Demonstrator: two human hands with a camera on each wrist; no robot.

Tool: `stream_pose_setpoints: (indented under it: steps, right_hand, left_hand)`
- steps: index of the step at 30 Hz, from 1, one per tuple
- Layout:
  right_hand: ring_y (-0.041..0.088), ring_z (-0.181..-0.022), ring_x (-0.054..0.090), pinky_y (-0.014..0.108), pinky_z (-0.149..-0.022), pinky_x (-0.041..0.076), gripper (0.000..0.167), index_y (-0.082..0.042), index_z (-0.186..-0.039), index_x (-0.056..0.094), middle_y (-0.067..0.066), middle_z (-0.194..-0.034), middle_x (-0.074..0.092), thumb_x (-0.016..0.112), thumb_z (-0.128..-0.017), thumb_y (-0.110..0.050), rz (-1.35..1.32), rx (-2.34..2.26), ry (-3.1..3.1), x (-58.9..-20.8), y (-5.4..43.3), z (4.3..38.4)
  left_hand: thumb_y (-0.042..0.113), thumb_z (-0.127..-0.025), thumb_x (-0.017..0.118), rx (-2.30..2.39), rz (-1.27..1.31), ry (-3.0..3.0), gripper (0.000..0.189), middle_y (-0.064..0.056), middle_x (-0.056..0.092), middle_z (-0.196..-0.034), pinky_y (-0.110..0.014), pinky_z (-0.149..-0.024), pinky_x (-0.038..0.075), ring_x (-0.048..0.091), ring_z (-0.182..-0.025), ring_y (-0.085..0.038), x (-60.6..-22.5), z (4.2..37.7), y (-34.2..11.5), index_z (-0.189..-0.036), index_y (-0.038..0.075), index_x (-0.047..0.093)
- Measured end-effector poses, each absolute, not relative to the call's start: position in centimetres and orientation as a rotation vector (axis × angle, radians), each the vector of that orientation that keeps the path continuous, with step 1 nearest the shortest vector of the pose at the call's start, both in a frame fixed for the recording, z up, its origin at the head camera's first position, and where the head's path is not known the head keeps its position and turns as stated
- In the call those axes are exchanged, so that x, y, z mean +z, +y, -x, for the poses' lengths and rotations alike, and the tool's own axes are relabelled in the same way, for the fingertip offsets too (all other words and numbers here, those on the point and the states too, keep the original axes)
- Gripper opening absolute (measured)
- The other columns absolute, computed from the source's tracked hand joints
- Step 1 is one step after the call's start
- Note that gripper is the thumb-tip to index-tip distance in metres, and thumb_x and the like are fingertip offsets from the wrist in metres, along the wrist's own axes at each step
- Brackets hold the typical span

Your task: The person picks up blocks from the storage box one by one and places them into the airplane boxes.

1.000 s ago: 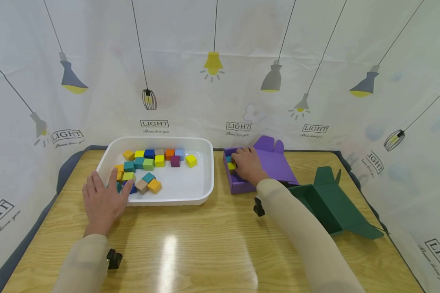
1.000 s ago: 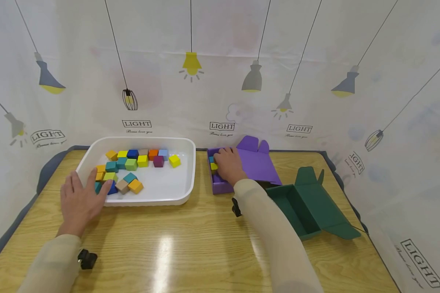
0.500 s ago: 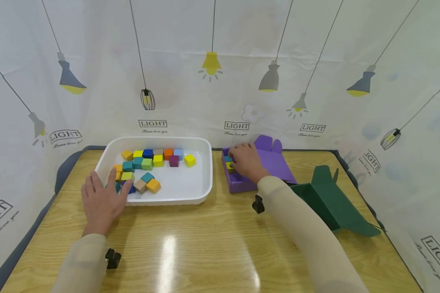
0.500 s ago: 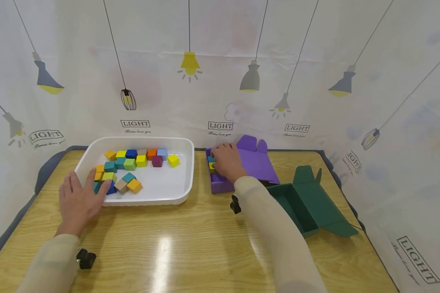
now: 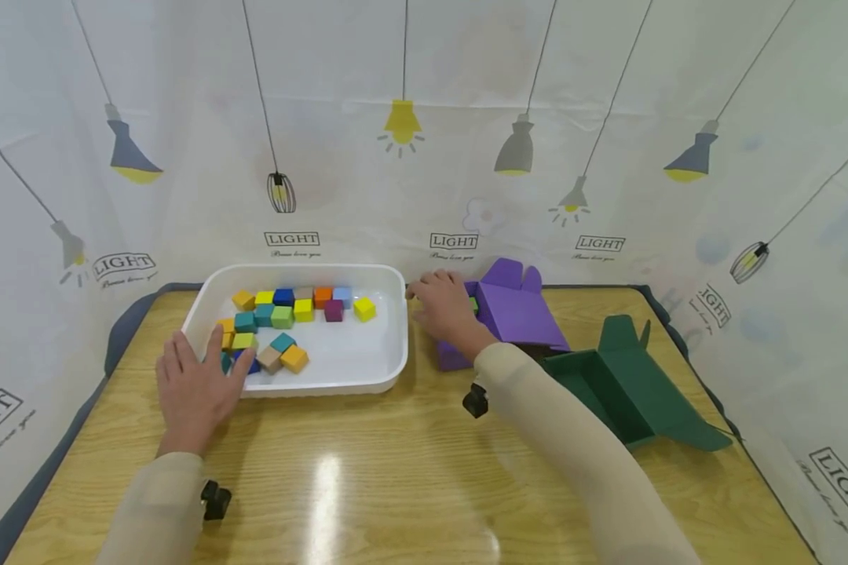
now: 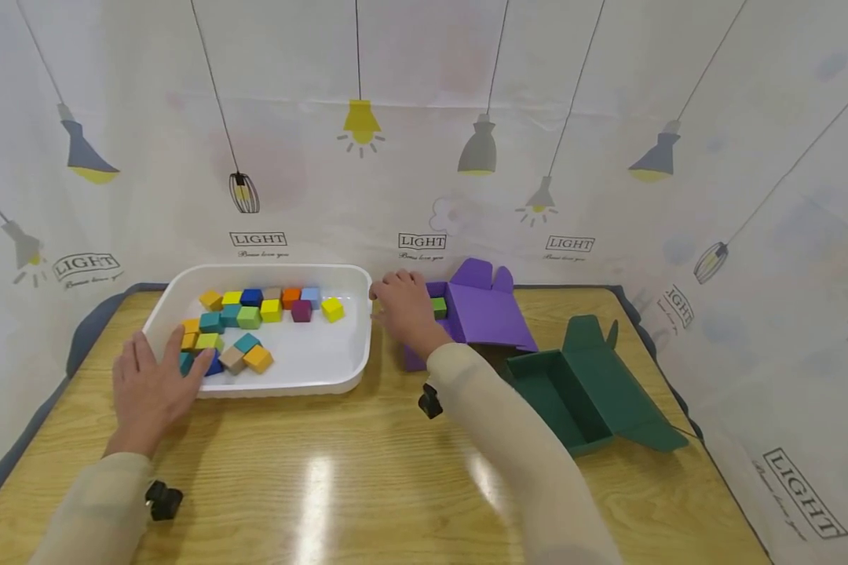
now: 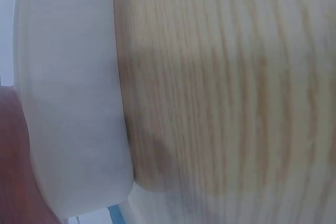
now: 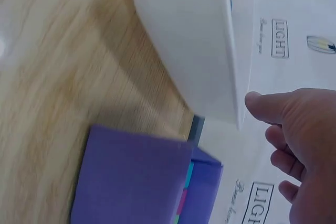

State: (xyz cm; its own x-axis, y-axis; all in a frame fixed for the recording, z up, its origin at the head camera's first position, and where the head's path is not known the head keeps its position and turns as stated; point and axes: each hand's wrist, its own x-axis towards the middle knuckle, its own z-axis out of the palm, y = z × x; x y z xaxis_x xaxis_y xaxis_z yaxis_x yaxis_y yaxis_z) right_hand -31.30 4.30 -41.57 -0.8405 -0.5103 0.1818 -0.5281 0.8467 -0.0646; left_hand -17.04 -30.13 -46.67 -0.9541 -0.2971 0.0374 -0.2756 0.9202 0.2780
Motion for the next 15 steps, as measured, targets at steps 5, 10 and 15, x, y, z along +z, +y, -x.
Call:
stream_pose_setpoints:
  steps: [5,10,15]
  right_hand:
    - [0.022,-0.110,0.051,0.044,-0.104,0.037,0.029,-0.023,-0.111,0.068,-0.001,-0.112,0.064,0.072,-0.087,-0.037,-0.827,0.186,-2.856,-41.9,3.4,30.6]
    - [0.021,-0.108,0.050,0.042,-0.100,0.036,0.028,-0.023,-0.111,0.068,-0.002,-0.108,0.064,0.070,-0.088,-0.039,-0.840,0.202,-2.850,-42.0,2.7,29.9]
    - [0.021,-0.107,0.050,0.041,-0.099,0.036,0.029,-0.024,-0.113,0.068,-0.003,-0.104,0.062,0.069,-0.089,-0.041,-0.850,0.184,-2.858,-41.8,2.1,29.3]
  left_hand:
    - [0.071,-0.094,0.018,-0.411,-0.455,-3.016,0.088,-0.039,-0.013,-0.155,-0.071,-0.116,0.001,-0.002,-0.142,-0.059,-46.6,16.9,-30.0,-0.157,0.010,0.009]
    - [0.071,-0.095,0.019,-0.432,-0.456,-3.019,0.088,-0.038,-0.013,-0.155,-0.070,-0.116,0.000,-0.004,-0.142,-0.059,-46.5,16.9,-29.9,-0.157,0.010,0.008]
    - [0.072,-0.094,0.017,-0.445,-0.451,-3.031,0.088,-0.037,-0.017,-0.155,-0.070,-0.116,0.000,-0.007,-0.143,-0.059,-46.4,17.0,-29.6,-0.157,0.011,0.005]
